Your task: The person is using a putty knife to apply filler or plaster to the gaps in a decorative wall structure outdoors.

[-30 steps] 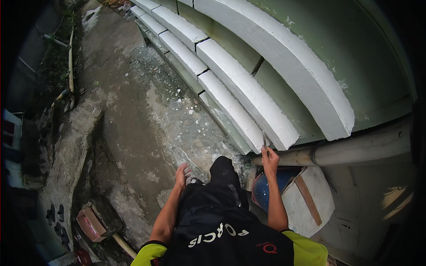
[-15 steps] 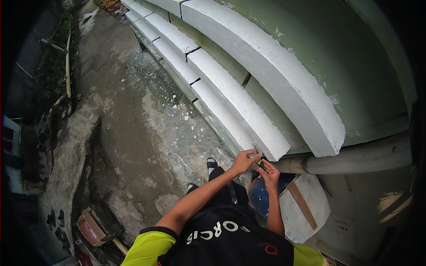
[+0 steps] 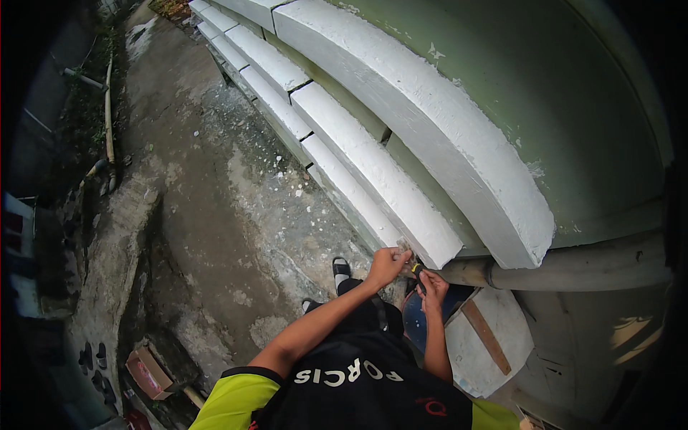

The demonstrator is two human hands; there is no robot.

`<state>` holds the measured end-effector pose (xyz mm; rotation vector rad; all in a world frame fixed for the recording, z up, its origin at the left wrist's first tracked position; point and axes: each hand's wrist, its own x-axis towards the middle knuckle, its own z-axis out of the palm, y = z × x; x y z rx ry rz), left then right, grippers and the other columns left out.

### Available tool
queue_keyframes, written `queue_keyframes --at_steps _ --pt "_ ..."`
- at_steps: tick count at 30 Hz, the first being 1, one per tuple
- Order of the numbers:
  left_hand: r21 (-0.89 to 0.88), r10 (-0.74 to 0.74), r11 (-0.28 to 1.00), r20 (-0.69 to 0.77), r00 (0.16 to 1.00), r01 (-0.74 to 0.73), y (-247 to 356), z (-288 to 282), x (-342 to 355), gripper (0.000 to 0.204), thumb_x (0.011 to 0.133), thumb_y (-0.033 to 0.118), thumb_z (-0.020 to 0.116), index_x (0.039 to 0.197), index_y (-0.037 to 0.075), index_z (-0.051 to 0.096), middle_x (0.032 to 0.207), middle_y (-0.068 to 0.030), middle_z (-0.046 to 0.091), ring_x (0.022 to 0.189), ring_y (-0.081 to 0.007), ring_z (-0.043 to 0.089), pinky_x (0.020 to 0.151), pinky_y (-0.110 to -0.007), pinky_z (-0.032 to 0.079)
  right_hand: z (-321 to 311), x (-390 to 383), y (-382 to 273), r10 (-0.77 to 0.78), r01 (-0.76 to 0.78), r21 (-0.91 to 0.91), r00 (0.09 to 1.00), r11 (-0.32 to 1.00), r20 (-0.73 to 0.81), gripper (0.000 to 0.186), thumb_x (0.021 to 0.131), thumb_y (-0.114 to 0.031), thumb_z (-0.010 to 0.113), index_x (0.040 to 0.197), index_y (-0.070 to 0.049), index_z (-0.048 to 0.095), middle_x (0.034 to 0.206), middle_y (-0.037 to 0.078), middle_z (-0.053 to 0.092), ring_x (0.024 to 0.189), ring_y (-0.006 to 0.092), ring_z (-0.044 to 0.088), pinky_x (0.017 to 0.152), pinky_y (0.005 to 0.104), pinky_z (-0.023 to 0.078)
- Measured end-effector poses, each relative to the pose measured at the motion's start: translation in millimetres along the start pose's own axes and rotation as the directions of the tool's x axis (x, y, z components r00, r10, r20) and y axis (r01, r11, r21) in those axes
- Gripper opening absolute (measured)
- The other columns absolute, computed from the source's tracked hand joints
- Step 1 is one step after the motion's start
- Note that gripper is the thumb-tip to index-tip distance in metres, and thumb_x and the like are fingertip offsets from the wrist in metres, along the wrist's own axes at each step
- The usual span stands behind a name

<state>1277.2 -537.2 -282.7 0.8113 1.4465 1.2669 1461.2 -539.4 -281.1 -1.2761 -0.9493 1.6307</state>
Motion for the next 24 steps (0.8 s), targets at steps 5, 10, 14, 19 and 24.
queue_keyframes --at_steps 5,10,14,19,24 --pt "0.009 -0.142 0.990 -0.008 0.990 0.142 -40 -52 -3 0.051 0.096 0.040 0.059 0.110 -0.009 0.066 0.078 -0.0103 0.069 0.069 -0.0105 0.061 0.060 -0.029 0.048 -11 5 -2 -0.009 0.009 0.052 1.000 0.999 -0.010 0.018 0.086 -0.001 0.072 0.102 0.006 0.068 0.084 0.015 0.072 0.049 0.0091 0.052 0.041 0.0216 0.035" --pt "-0.006 -0.320 0.947 -0.077 0.944 0.320 -93 -133 -26 0.049 0.099 0.046 0.052 0.104 0.001 0.072 0.089 -0.0046 0.071 0.080 -0.0162 0.064 0.065 -0.031 0.048 7 21 -1 -0.033 0.034 0.013 0.998 0.999 -0.054 0.020 0.086 -0.007 0.075 0.101 0.004 0.068 0.085 0.014 0.071 0.049 0.0097 0.053 0.041 0.0218 0.035" --pt "-0.100 -0.484 0.875 -0.154 0.862 0.473 -145 -191 -54 0.053 0.095 0.055 0.056 0.098 0.005 0.073 0.092 -0.0044 0.070 0.086 -0.0186 0.064 0.069 -0.033 0.049 21 25 5 -0.004 0.006 0.038 0.998 0.999 -0.061 0.021 0.086 -0.011 0.075 0.101 0.002 0.069 0.083 0.013 0.071 0.047 0.0084 0.050 0.040 0.0209 0.030" --pt "-0.059 -0.558 0.824 -0.253 0.790 0.563 -157 -233 -90 0.057 0.095 0.059 0.053 0.096 0.005 0.072 0.101 -0.0061 0.069 0.090 -0.0198 0.064 0.073 -0.037 0.050 -9 11 7 -0.033 0.034 0.029 0.998 0.999 -0.051 0.019 0.087 -0.011 0.074 0.100 0.002 0.070 0.081 0.014 0.070 0.047 0.0086 0.050 0.038 0.0209 0.030" --pt "-0.236 -0.608 0.792 -0.237 0.757 0.562 -171 -242 -92 0.059 0.096 0.061 0.049 0.090 0.006 0.069 0.114 -0.0093 0.070 0.099 -0.0222 0.065 0.079 -0.041 0.052 58 45 17 -0.028 0.039 0.126 0.995 0.991 -0.093 0.020 0.089 -0.012 0.073 0.102 0.002 0.068 0.085 0.013 0.070 0.051 0.0085 0.051 0.040 0.0217 0.031"
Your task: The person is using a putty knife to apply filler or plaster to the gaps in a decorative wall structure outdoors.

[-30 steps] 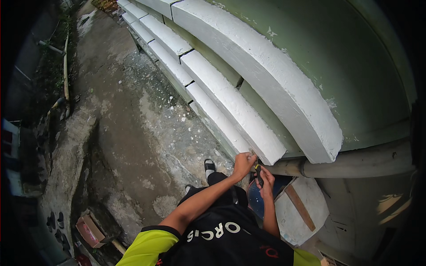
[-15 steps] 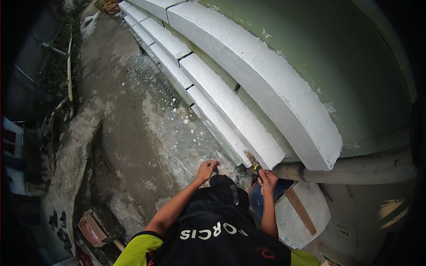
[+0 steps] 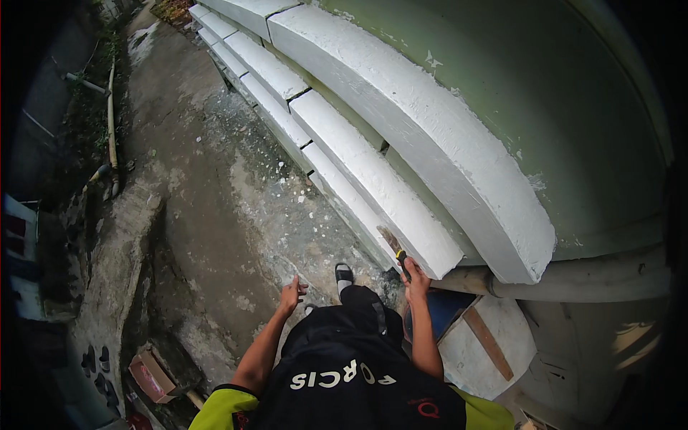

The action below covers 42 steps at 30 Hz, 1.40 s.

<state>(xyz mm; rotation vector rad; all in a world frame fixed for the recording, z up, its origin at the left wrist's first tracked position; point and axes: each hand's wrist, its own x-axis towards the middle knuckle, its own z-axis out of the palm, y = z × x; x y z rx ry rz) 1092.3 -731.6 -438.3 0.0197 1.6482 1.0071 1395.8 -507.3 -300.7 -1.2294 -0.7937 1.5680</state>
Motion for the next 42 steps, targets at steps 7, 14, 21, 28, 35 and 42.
queue_keyframes --at_steps 7,14,21,28,35,42 --pt "0.062 0.079 0.994 0.084 0.993 -0.085 -6 -2 -13 0.049 0.100 0.050 0.051 0.114 0.005 0.062 0.121 -0.0071 0.065 0.106 -0.0238 0.064 0.087 -0.042 0.050 -24 -28 11 0.045 -0.048 0.064 0.998 0.997 0.046 0.020 0.090 -0.013 0.071 0.101 0.002 0.068 0.081 0.015 0.070 0.043 0.0086 0.044 0.039 0.0212 0.030" --pt "0.043 0.110 0.992 0.105 0.988 -0.115 -11 -13 -13 0.040 0.100 0.038 0.056 0.128 0.009 0.056 0.127 -0.0067 0.062 0.110 -0.0231 0.063 0.089 -0.042 0.050 -9 -14 17 0.086 -0.086 0.055 0.996 0.995 0.008 0.017 0.088 -0.010 0.072 0.099 0.003 0.068 0.082 0.014 0.070 0.046 0.0083 0.048 0.039 0.0208 0.030" --pt "0.025 0.133 0.990 0.074 0.988 -0.135 14 -11 -1 0.043 0.102 0.039 0.052 0.132 0.008 0.056 0.126 -0.0070 0.062 0.109 -0.0233 0.063 0.090 -0.041 0.049 4 2 13 0.079 -0.078 0.050 0.996 0.996 -0.028 0.020 0.088 -0.011 0.073 0.102 0.003 0.068 0.084 0.013 0.070 0.046 0.0079 0.046 0.039 0.0208 0.028" --pt "0.183 0.079 0.977 0.181 0.980 -0.112 23 -20 2 0.054 0.099 0.053 0.050 0.118 0.005 0.067 0.109 -0.0054 0.066 0.093 -0.0180 0.062 0.083 -0.035 0.049 7 1 19 0.080 -0.085 0.077 0.994 0.993 0.072 0.021 0.089 -0.015 0.073 0.104 0.000 0.068 0.085 0.014 0.070 0.047 0.0084 0.048 0.039 0.0200 0.030" --pt "0.092 0.142 0.984 0.098 0.985 -0.151 14 -11 -6 0.044 0.099 0.042 0.057 0.125 0.008 0.060 0.114 -0.0046 0.065 0.100 -0.0196 0.063 0.085 -0.038 0.049 43 25 19 0.070 -0.073 0.068 0.996 0.995 0.048 0.018 0.090 -0.014 0.071 0.103 -0.002 0.067 0.085 0.013 0.069 0.050 0.0073 0.048 0.041 0.0194 0.031" --pt "-0.016 0.064 0.998 0.113 0.992 -0.062 -17 -29 9 0.048 0.094 0.013 0.063 0.140 0.015 0.047 0.132 -0.0096 0.058 0.104 -0.0232 0.063 0.084 -0.041 0.051 18 11 23 0.110 -0.122 0.093 0.985 0.988 0.133 0.018 0.090 -0.014 0.071 0.102 -0.001 0.067 0.089 0.013 0.069 0.055 0.0090 0.054 0.041 0.0194 0.033"
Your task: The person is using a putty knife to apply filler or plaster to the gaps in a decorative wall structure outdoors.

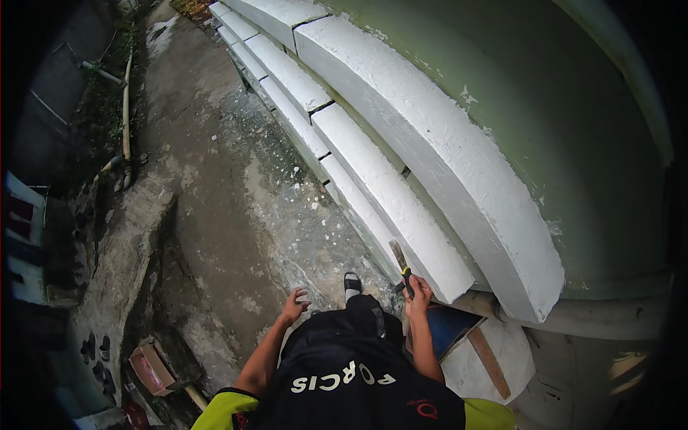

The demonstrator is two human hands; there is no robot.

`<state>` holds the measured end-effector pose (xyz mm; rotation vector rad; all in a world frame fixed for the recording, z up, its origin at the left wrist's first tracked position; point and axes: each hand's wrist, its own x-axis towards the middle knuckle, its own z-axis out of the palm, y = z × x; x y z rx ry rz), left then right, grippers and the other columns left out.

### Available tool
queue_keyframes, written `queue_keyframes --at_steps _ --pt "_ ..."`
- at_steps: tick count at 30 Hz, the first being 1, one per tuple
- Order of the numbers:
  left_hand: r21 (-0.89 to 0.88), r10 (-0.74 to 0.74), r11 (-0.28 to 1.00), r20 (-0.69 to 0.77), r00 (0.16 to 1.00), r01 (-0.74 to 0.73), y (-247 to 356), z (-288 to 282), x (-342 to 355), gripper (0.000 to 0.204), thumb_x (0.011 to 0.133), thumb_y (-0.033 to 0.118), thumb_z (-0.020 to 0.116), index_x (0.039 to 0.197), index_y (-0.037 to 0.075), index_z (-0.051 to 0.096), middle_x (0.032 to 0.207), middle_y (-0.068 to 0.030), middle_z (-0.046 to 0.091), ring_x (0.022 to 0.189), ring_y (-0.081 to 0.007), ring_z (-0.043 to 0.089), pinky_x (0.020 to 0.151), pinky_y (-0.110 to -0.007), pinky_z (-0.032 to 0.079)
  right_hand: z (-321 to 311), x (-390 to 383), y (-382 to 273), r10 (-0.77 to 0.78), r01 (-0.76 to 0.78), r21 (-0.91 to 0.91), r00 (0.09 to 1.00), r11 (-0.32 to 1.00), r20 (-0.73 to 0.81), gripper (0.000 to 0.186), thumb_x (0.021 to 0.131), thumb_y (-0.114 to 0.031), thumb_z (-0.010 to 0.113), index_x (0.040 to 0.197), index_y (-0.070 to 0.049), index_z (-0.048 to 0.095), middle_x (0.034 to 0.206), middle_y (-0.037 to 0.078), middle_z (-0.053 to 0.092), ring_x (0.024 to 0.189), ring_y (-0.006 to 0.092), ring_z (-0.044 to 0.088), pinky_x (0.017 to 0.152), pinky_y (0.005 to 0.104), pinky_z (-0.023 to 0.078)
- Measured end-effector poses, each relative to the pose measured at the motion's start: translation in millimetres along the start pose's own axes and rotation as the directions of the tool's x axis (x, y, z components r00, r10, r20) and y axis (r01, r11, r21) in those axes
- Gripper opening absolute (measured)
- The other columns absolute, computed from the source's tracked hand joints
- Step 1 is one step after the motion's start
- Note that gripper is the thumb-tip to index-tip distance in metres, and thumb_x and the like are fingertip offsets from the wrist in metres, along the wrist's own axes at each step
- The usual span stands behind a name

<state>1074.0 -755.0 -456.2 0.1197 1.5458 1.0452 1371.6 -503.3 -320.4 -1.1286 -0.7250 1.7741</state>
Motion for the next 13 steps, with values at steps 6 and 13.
queue_keyframes --at_steps 6,13 --pt "0.013 -0.016 1.000 -0.102 0.995 0.017 9 3 -8 0.047 0.096 0.005 0.055 0.140 0.013 0.046 0.134 -0.0109 0.056 0.105 -0.0248 0.064 0.085 -0.041 0.052 41 27 1 -0.016 0.015 -0.011 0.997 1.000 -0.070 0.017 0.090 -0.015 0.072 0.102 -0.005 0.066 0.092 0.010 0.069 0.066 0.0097 0.060 0.042 0.0206 0.034" --pt "-0.123 -0.107 0.989 -0.188 0.976 0.085 6 1 -2 0.047 0.098 0.019 0.060 0.142 0.013 0.044 0.138 -0.0114 0.055 0.108 -0.0271 0.063 0.090 -0.047 0.051 29 23 -11 0.034 -0.041 -0.114 0.997 0.993 -0.063 0.030 0.088 -0.018 0.073 0.110 0.001 0.064 0.095 0.017 0.068 0.058 0.0077 0.053 0.041 0.0205 0.035"
